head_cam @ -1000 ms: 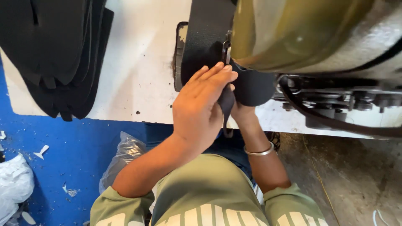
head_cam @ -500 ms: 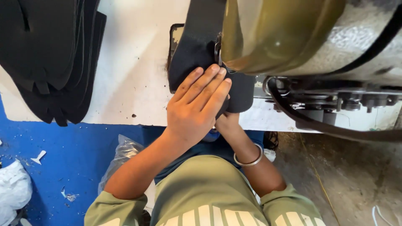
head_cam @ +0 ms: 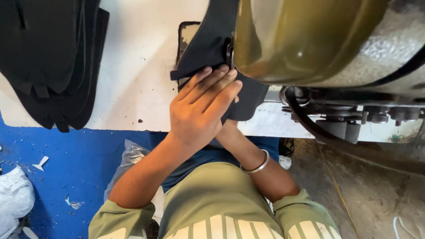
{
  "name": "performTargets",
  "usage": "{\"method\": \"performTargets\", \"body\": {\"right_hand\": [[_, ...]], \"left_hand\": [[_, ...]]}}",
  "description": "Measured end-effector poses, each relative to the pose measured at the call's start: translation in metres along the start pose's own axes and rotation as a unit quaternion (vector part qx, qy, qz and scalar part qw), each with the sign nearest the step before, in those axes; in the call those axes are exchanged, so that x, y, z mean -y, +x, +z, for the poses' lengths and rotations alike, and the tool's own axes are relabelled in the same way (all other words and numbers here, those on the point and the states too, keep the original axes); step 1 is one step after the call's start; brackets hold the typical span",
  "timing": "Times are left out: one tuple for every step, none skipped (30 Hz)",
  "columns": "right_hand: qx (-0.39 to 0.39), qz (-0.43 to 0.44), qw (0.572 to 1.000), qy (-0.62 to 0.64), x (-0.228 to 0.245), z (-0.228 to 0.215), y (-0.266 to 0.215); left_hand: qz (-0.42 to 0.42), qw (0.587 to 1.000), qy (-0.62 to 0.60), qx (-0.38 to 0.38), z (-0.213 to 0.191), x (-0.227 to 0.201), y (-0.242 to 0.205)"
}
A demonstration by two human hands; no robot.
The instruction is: The person uses a sewing machine to stitch a black strap onto the edge of a black slipper sole. They repeatedly pick up a sole, align the strap, sew it, and then cut the thread before moving to the next item.
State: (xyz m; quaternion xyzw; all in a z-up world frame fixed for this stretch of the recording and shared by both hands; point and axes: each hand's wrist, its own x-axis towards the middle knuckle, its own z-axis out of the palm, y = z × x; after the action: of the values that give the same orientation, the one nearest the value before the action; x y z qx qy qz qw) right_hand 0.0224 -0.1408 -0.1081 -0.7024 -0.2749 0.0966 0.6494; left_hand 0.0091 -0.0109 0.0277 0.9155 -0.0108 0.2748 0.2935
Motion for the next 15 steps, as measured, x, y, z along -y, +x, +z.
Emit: {"method": "performTargets", "body": {"right_hand": [[0.003,-0.003,1.000,0.002,0.000,0.000,0.004],[0.033,-0.003,0.999,0.000,0.001,0.001,0.007],[0.063,-0.002,0.998,-0.003,0.001,0.002,0.009],[0.064,-0.003,0.998,0.000,0.001,0.002,0.011],[0.090,0.000,0.996,-0.005,0.001,0.001,0.011],[0.116,0.004,0.993,-0.009,0.000,-0.001,0.011],[0.112,0.007,0.994,-0.010,0.000,-0.005,0.010],[0.136,0.013,0.991,-0.016,0.001,-0.009,0.008],[0.157,0.018,0.987,-0.024,0.001,-0.014,0.007],[0.150,0.019,0.988,-0.027,0.002,-0.019,0.006],[0.171,0.023,0.984,-0.036,0.003,-0.026,0.007],[0.192,0.027,0.980,-0.045,0.005,-0.032,0.008],[0.188,0.027,0.981,-0.049,0.032,-0.052,0.016],[0.314,0.141,0.935,-0.090,0.059,-0.071,0.024],[0.433,0.250,0.857,-0.125,0.087,-0.090,0.029]], "left_hand": [[0.000,1.000,0.004,-0.002,0.000,-0.001,0.001],[-0.004,1.000,-0.007,-0.009,-0.001,-0.002,0.003],[-0.008,1.000,-0.018,-0.013,-0.001,-0.003,0.003],[-0.009,1.000,-0.015,-0.013,-0.001,-0.002,0.003],[-0.003,1.000,-0.018,-0.018,0.001,-0.001,0.002],[0.003,1.000,-0.020,-0.024,0.003,-0.001,0.001],[0.005,1.000,-0.024,-0.020,0.005,0.001,-0.001],[0.004,0.999,-0.029,-0.031,0.008,0.002,-0.003],[0.006,0.998,-0.036,-0.044,0.010,0.004,-0.004],[0.010,0.998,-0.041,-0.040,0.009,0.007,-0.005],[0.026,0.999,-0.038,-0.024,0.008,0.010,-0.006],[0.042,0.998,-0.036,-0.009,0.008,0.014,-0.006],[0.046,0.998,-0.040,-0.008,0.007,0.014,-0.004],[0.025,0.997,-0.071,-0.004,0.005,0.015,-0.003],[0.000,0.995,-0.101,0.003,0.004,0.015,-0.003]]}}
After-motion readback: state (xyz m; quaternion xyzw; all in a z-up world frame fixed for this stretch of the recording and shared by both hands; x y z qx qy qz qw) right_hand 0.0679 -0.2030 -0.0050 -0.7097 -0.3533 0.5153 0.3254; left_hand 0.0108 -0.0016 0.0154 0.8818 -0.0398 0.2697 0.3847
